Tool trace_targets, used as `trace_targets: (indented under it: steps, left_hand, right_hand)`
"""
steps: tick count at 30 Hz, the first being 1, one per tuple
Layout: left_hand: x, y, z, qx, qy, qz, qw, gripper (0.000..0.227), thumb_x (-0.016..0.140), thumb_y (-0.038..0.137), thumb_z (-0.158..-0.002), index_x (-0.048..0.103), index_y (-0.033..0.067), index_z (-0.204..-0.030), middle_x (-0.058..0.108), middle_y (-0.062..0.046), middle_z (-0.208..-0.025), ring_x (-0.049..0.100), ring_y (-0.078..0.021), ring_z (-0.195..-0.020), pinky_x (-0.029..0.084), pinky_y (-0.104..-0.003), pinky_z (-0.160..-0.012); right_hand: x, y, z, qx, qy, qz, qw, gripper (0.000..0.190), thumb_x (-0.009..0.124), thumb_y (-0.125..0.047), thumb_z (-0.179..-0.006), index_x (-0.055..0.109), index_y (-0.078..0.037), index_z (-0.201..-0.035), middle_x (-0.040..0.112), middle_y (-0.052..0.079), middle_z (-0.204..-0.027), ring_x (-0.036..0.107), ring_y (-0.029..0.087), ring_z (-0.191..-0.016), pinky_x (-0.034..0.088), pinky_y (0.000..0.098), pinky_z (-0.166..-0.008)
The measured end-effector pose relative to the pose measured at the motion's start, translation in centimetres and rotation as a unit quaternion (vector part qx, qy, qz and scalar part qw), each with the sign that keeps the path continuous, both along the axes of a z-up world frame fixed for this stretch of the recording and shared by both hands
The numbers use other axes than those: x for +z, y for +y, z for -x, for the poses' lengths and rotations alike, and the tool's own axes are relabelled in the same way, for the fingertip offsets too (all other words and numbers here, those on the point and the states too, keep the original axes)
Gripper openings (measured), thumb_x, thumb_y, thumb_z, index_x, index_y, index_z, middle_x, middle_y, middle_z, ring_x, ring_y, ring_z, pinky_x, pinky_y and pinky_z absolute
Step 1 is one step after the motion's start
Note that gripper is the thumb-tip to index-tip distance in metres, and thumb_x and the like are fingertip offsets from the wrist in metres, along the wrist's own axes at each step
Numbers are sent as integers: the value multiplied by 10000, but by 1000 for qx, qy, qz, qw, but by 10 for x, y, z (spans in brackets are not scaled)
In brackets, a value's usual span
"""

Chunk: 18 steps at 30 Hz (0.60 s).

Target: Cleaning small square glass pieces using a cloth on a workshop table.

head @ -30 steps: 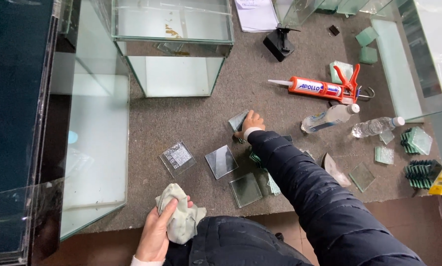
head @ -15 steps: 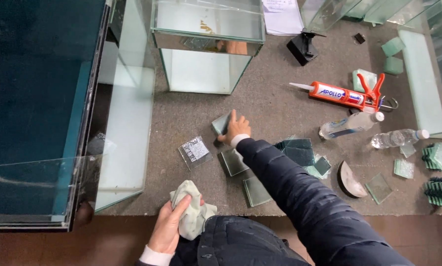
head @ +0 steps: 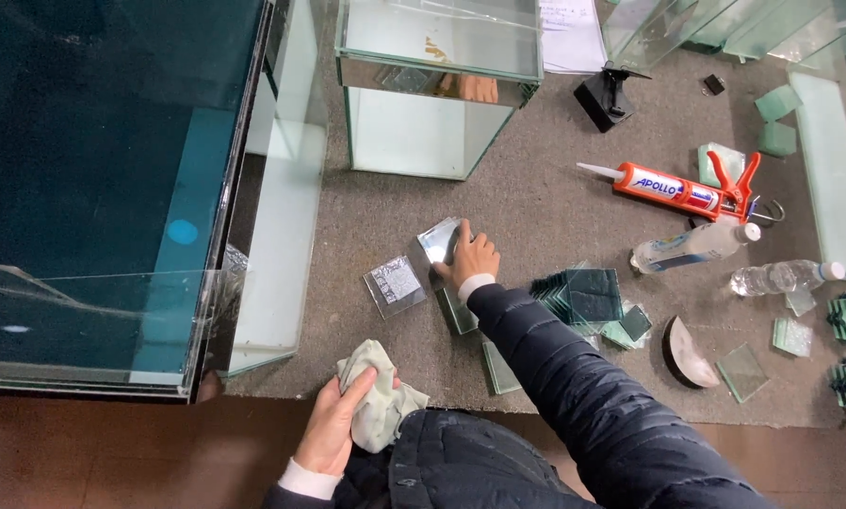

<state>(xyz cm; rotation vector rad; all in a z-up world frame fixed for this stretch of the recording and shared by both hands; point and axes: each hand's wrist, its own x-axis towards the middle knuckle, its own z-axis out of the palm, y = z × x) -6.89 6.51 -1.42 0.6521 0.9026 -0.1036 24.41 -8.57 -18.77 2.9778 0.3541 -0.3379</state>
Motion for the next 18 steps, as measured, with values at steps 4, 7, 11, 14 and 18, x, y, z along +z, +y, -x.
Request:
trace_targets:
  steps: [4, 7, 11, 14, 18]
  left_hand:
    - [7, 1, -1, -10, -4, -5, 1000, 414, 689, 129, -1006, 731, -126, -1329, 818, -301, -1161, 778, -372, -1048, 622, -498, -970]
    - [8, 2, 1, -17, -3, -6, 1000, 430, 689, 151, -1001, 735, -121, -1330, 827, -320, -1133, 779, -373, -1055, 613, -492, -983]
    - [-1, 3, 7, -5, -13, 3, 1000, 431, 705, 155, -990, 736, -132, -1311, 822, -324, -1106, 777, -377, -1002, 630, -503, -931]
    - [1, 4, 8, -6, -15, 4, 1000, 426, 705, 157, -993, 742, -136, -1300, 824, -319, -1094, 778, -376, -985, 632, -502, -922]
    - [9, 5, 8, -17, -6, 2, 1000, 451, 696, 171, -997, 734, -128, -1333, 824, -326, -1118, 780, -384, -1013, 632, -507, -928]
  right_hand:
    - [0, 10, 8, -3, -10, 19, 1000, 1281, 813, -831, -808, 240, -187, -1756, 643, 200, -1268, 678, 384, -1118, 565, 548, -917]
    - [-3, 13, 12, -20, -10, 14, 1000, 1312, 837, -811, -803, 196, -198, -1770, 634, 192, -1259, 656, 369, -1114, 572, 542, -907]
    - [-4, 16, 15, -31, -29, 8, 999, 1319, 841, -805, -784, 210, -189, -1764, 633, 201, -1265, 642, 377, -1119, 559, 540, -929]
    - [9, 16, 16, -43, -16, 1, 999, 1329, 848, -803, -787, 184, -188, -1761, 616, 233, -1337, 631, 406, -1189, 559, 563, -967]
    - [60, -7, 18, -91, 80, -106, 987, 1189, 837, -683, -895, 209, -144, -1750, 577, 273, -1505, 619, 435, -1342, 593, 597, -1065]
